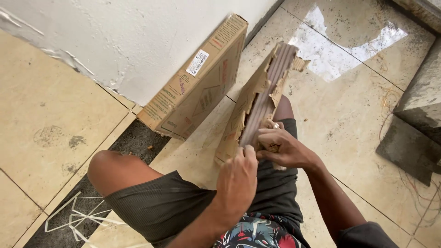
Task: Unboxing and removing packaging from a stack of floor tiles.
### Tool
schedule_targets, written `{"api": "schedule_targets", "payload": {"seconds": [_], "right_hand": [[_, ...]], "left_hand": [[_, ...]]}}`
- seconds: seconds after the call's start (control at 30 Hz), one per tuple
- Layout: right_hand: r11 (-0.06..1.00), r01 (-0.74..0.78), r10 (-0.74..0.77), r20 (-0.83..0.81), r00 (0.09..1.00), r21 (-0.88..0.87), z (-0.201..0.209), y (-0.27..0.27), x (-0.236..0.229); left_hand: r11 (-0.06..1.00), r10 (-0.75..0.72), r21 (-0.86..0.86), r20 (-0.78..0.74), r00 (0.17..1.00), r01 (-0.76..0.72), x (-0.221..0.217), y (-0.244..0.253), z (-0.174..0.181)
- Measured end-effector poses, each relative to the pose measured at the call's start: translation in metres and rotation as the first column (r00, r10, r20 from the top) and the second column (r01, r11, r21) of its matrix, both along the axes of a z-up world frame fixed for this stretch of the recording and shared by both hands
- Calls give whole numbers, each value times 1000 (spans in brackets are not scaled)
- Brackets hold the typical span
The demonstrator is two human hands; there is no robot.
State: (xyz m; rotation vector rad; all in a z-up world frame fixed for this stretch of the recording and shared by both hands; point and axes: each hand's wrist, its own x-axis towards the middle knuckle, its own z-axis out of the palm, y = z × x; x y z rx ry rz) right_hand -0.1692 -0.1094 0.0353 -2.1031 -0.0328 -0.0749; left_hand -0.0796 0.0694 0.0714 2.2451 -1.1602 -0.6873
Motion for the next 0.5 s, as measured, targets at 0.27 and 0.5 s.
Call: {"api": "schedule_targets", "payload": {"seconds": [0.27,0.5], "right_hand": [[998,-13,18,-87,996,57,-1,-23,-4],[994,57,-48,-88,995,94,-26,-17,-7]], "left_hand": [[964,-265,-102,-225,938,247,37,26,6],[991,-129,46,206,970,122,-13,35,-24]]}}
